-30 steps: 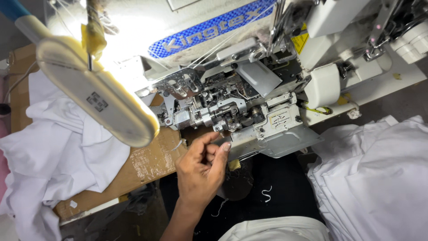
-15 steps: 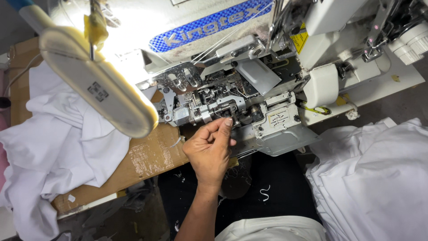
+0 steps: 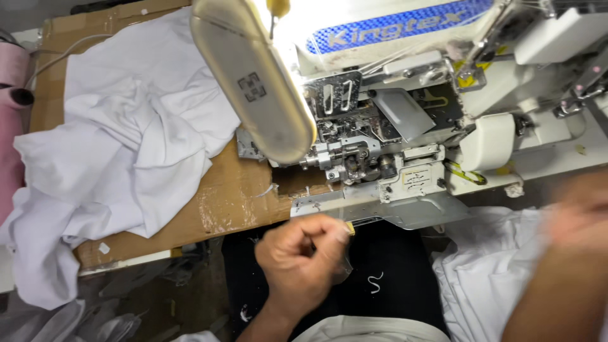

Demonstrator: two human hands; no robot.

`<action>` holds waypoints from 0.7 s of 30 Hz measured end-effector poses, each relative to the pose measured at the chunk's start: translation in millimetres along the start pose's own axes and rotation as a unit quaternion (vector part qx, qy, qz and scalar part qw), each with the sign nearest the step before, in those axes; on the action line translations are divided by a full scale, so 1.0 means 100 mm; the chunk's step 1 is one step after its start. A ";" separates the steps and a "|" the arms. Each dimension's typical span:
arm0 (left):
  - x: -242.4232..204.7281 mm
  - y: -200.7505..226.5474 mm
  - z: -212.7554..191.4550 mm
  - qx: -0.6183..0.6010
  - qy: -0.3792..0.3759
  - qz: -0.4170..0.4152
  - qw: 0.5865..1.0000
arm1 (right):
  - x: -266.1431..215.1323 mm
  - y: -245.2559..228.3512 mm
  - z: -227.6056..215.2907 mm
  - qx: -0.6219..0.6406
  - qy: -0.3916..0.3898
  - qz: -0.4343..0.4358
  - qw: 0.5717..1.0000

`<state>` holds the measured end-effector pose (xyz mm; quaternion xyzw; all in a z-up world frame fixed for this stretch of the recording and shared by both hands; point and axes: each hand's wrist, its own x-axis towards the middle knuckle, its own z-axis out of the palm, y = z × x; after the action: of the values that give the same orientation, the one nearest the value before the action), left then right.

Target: The person threads an industrial sewing machine using a pair of tweezers to guide the thread through various guides and needles.

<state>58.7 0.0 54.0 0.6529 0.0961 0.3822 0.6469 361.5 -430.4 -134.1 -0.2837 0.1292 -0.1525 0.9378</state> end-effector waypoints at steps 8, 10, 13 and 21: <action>-0.33 -0.15 0.04 0.099 -0.192 0.208 0.954 | -3.14 0.94 1.94 -0.421 -0.433 0.152 0.783; -0.31 -0.14 -0.08 0.129 -0.202 0.232 0.943 | -3.11 0.90 2.09 -0.401 -0.442 0.119 0.793; -0.20 -0.06 -0.32 0.161 -0.241 0.196 0.937 | -3.07 0.70 2.34 -0.494 -0.594 -0.129 0.621; 0.37 0.12 -0.35 0.342 -0.359 0.232 0.837 | -2.98 0.56 2.67 -0.397 -0.762 -0.150 0.490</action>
<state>58.4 47.9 74.2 0.9271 -0.1731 0.2025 0.2636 187.2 -147.5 95.6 -0.6465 -0.6330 0.0517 0.4227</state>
